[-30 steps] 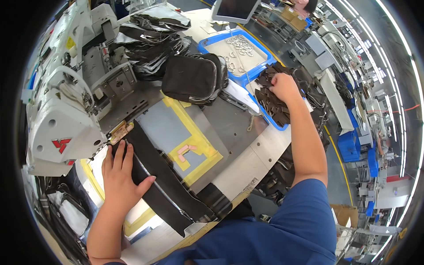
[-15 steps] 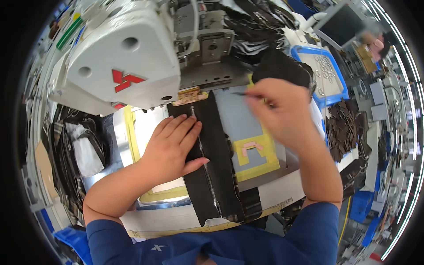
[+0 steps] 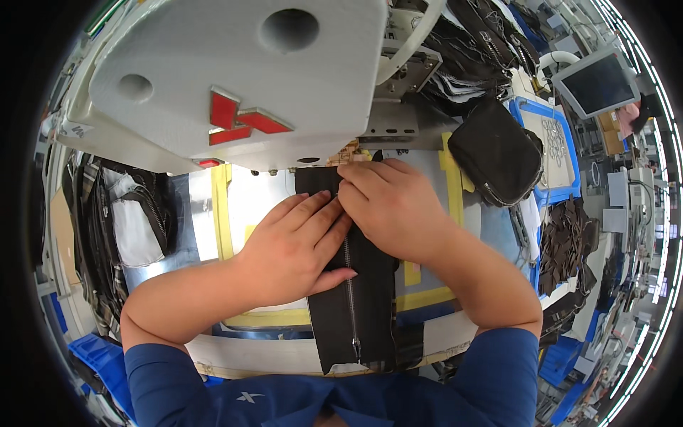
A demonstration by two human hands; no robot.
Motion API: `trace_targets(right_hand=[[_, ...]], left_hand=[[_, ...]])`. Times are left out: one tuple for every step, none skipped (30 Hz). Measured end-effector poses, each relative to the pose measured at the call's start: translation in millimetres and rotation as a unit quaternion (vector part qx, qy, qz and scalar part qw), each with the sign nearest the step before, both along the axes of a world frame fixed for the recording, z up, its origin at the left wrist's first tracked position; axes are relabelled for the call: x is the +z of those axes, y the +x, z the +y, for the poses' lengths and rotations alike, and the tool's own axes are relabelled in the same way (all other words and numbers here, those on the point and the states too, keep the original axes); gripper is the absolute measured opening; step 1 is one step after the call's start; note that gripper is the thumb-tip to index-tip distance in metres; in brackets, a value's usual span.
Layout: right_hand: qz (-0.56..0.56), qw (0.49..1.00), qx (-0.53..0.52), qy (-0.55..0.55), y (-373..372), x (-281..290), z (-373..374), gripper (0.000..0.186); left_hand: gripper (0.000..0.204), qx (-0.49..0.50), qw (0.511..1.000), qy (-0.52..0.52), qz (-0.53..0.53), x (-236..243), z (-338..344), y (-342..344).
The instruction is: The person operates an industrial sewing machine to stitch zippers onto small fabric pouches. They align the zipper with the pouch edge, feed the material under the presser foot, and sew along the seam. After sewing, they remove the pouch, inspect the stitching, and prepare the next unit.
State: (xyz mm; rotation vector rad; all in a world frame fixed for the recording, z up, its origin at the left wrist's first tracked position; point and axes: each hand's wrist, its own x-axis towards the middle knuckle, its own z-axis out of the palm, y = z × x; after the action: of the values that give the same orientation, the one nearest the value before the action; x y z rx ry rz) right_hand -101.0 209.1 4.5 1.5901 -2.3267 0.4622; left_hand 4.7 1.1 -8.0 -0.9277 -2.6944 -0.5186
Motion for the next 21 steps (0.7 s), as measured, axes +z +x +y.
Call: trace_targets(right_hand=[[-0.010,1.000,0.002,0.007,-0.3,0.0,0.1,0.020],[-0.020,1.000,0.004,0.015,-0.7,-0.1,0.2,0.019],[-0.033,0.999,-0.003,0.014,-0.8,0.0,-0.1,0.018],[-0.046,0.999,-0.009,0.013,-0.9,-0.1,-0.4,0.017],[-0.059,0.998,-0.015,0.012,-1.3,0.1,-0.6,0.016],[-0.076,0.997,-0.013,0.012,-2.4,1.5,0.3,0.016],[-0.093,0.996,-0.011,0.010,-3.6,4.3,1.7,0.016],[-0.109,0.994,-0.010,0.009,-4.6,5.7,2.8,0.016],[-0.117,0.993,-0.007,0.009,-5.8,5.7,3.4,0.016],[-0.124,0.992,-0.007,0.008,-7.1,5.8,4.7,0.017],[-0.131,0.991,-0.007,0.008,-8.1,5.8,5.6,0.018],[-0.127,0.992,-0.005,0.005,-8.6,5.3,6.1,0.018],[-0.124,0.992,-0.001,0.001,-8.8,4.2,5.9,0.019],[-0.121,0.993,0.002,-0.002,-9.0,3.3,5.9,0.019],[-0.118,0.993,0.002,-0.002,-9.2,2.8,6.4,0.019],[-0.115,0.993,0.002,-0.002,-9.3,1.3,6.8,0.019],[-0.113,0.994,0.002,-0.002,-9.4,0.0,7.1,0.020],[-0.108,0.994,0.003,-0.005,-9.5,-1.0,7.2,0.019],[-0.101,0.995,0.005,-0.007,-9.7,-0.7,6.8,0.018],[-0.095,0.995,0.006,-0.010,-9.7,-0.4,6.5,0.018],[-0.092,0.996,0.004,-0.007,-9.3,0.0,6.6,0.017]], left_hand=[[0.066,0.000,1.000,0.002,0.004,0.4,-0.6,0.5],[0.065,0.000,1.000,0.004,0.008,1.0,-0.9,1.0],[0.064,0.000,1.000,0.005,0.012,1.4,-1.4,1.2],[0.064,0.004,1.000,0.010,0.011,1.5,-2.3,1.1],[0.063,0.007,1.000,0.016,0.011,1.7,-3.0,0.9],[0.063,0.011,1.000,0.021,0.010,1.4,-3.5,0.7],[0.064,0.018,0.999,0.031,0.008,1.2,-4.4,0.1],[0.064,0.025,0.999,0.040,0.007,1.0,-5.5,-1.0],[0.065,0.032,0.998,0.050,0.006,0.9,-6.4,-2.1],[0.067,0.036,0.998,0.056,0.002,0.4,-6.8,-4.0],[0.068,0.038,0.997,0.061,-0.001,-0.6,-7.0,-5.8],[0.070,0.041,0.997,0.067,-0.005,-1.1,-6.9,-7.0],[0.071,0.042,0.997,0.062,-0.008,-0.8,-7.2,-7.1],[0.071,0.043,0.997,0.057,-0.011,-0.5,-7.4,-7.0],[0.072,0.044,0.998,0.053,-0.014,0.1,-7.4,-7.1],[0.072,0.043,0.998,0.049,-0.016,-0.3,-7.4,-7.5],[0.072,0.043,0.998,0.046,-0.017,-0.5,-7.2,-7.9],[0.072,0.042,0.998,0.042,-0.019,-0.8,-6.9,-8.2],[0.072,0.045,0.998,0.035,-0.020,0.4,-6.9,-8.2],[0.073,0.047,0.998,0.027,-0.021,2.2,-6.9,-8.0],[0.073,0.049,0.998,0.019,-0.022,3.4,-6.8,-7.9]])
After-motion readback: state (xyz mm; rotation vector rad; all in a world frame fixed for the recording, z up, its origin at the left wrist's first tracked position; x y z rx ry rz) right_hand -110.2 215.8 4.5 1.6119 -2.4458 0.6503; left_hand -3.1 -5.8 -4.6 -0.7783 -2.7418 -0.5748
